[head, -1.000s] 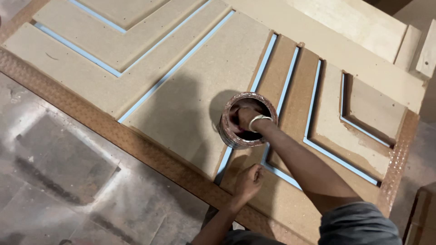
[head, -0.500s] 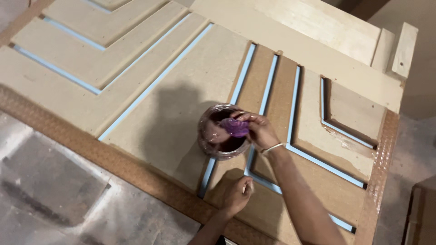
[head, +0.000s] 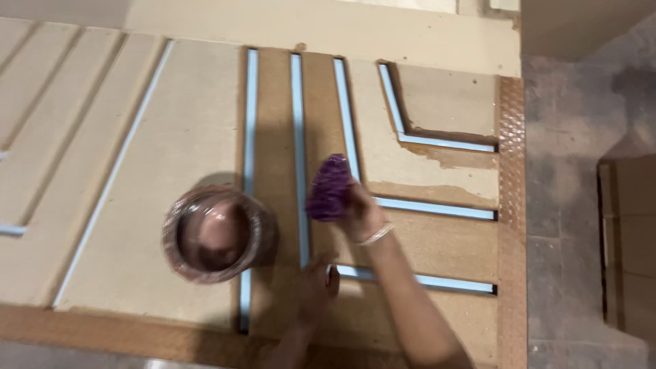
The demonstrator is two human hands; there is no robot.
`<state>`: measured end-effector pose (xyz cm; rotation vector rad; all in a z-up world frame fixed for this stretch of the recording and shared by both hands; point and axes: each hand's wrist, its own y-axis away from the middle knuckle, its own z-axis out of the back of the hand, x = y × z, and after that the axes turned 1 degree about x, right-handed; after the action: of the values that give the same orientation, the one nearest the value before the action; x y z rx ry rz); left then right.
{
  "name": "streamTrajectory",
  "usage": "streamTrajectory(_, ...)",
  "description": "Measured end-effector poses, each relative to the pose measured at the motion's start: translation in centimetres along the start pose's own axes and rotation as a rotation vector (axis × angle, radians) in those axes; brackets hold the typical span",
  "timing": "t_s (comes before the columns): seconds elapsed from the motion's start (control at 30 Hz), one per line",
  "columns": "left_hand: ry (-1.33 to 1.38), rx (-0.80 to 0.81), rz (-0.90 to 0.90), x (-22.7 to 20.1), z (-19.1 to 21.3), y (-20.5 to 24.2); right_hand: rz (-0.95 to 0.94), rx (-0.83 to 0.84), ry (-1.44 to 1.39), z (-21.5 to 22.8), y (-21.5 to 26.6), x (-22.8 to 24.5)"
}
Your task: The person applies a brown wood stain to a large wooden panel with recessed geometric patterns using a purple cloth. They repeatedly dip the cloth into a container of stain and wipe the surface, covering the recessed areas and flat sections systematically.
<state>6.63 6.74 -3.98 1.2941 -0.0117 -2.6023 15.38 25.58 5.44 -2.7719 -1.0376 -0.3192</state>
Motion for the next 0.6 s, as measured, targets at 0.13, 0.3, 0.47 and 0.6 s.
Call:
streamTrajectory(0.13,-0.146,-0.275,-0.198,-2.2,-1.6,-9.0,-0.053,-0.405,0.515,3.9,3.7,10.7)
streamTrajectory(0.3,-0.400,-0.203,-0.179,-4.8,-1.9,-18.5,-0.489,-0.655,1.499,8.3,-0.1,15.9)
streamTrajectory(0.47,-0.513,-0.110,-0.186,-4.7,-1.2,-26.5,-0.200,-0.173,2.420,11.4,-6.4,16.8)
streamTrajectory(0.6,-0.550,-0.105,-0.153,-4.0,-1.8,-27.9,0.244,0.230,2.749,13.1,-3.3,14.7)
